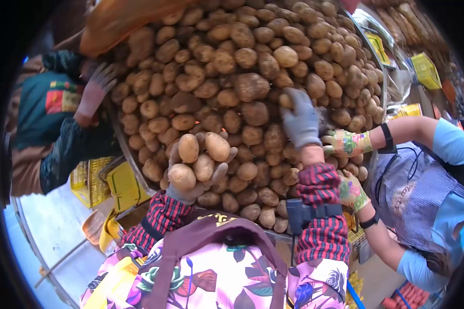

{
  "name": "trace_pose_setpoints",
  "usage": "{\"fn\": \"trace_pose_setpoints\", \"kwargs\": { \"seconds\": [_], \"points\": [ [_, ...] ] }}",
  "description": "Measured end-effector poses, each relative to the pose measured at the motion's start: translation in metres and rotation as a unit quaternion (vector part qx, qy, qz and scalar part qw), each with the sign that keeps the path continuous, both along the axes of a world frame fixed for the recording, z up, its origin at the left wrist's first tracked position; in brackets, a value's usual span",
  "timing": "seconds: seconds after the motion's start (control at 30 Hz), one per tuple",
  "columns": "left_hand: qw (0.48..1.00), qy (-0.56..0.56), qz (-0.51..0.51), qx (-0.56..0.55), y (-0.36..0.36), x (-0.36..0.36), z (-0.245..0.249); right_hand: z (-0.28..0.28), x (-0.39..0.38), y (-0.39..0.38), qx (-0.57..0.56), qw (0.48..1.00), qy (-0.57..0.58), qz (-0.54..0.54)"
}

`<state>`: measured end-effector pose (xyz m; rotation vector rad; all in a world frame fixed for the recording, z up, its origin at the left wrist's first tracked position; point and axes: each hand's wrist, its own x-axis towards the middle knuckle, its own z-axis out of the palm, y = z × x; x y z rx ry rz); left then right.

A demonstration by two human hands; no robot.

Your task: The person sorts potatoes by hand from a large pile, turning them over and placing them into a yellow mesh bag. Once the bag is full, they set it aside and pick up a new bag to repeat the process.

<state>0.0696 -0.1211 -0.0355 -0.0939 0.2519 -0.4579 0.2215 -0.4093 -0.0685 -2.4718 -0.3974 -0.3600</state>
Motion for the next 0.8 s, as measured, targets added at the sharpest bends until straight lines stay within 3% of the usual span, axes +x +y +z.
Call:
{"fn": "trace_pose_setpoints", "kwargs": {
  "seconds": [0.03,0.07,0.1,0.13,0.17,0.2,0.23,0.3,0.4,0.5,0.57,0.6,0.67,0.7,0.73,0.8],
  "points": [
    [1.0,-0.002,0.014,0.0,0.004,-0.007,0.004,-0.001,0.0,0.0,0.095,0.995,0.035,-0.001],
    [0.99,-0.076,0.045,0.108,0.009,-0.015,0.01,0.028,-0.013,0.015,0.274,0.948,0.16,-0.022],
    [0.977,-0.097,0.061,0.179,0.018,-0.022,0.013,0.069,-0.036,0.031,0.435,0.854,0.281,-0.046],
    [0.958,-0.114,0.075,0.251,0.027,-0.029,0.015,0.09,-0.058,0.045,0.488,0.828,0.274,-0.028],
    [0.958,-0.115,0.074,0.25,0.031,-0.034,0.012,0.092,-0.077,0.053,0.488,0.829,0.273,-0.029],
    [0.874,-0.201,0.106,0.429,0.038,-0.044,0.008,0.095,-0.101,0.064,0.552,0.772,0.315,0.0],
    [0.931,-0.182,0.097,0.302,0.04,-0.046,0.0,0.097,-0.125,0.072,0.61,0.712,0.347,0.022],
    [0.976,-0.187,0.047,0.097,0.037,-0.056,-0.024,0.077,-0.177,0.076,0.575,0.724,0.381,0.006],
    [0.969,-0.232,-0.028,0.083,0.025,-0.077,-0.056,0.062,-0.248,0.079,0.591,0.679,0.434,-0.042],
    [0.98,-0.077,-0.18,0.042,0.034,-0.099,0.0,0.035,-0.323,0.101,0.677,0.614,0.396,-0.088],
    [0.954,-0.107,-0.269,0.077,0.036,-0.113,0.02,0.022,-0.373,0.121,0.704,0.599,0.347,-0.155],
    [0.94,-0.118,-0.308,0.088,0.035,-0.123,0.025,0.015,-0.4,0.13,0.736,0.568,0.311,-0.199],
    [0.838,-0.236,-0.441,0.216,0.011,-0.137,0.02,0.011,-0.444,0.132,0.767,0.504,0.257,-0.302],
    [0.825,-0.236,-0.468,0.21,0.006,-0.149,0.004,0.011,-0.47,0.139,0.755,0.517,0.218,-0.34],
    [0.768,-0.262,-0.55,0.196,0.001,-0.162,-0.021,0.005,-0.498,0.149,0.753,0.512,0.167,-0.379],
    [0.648,-0.19,-0.719,0.166,-0.029,-0.183,-0.021,-0.028,-0.561,0.164,0.735,0.501,0.08,-0.449]
  ]
}}
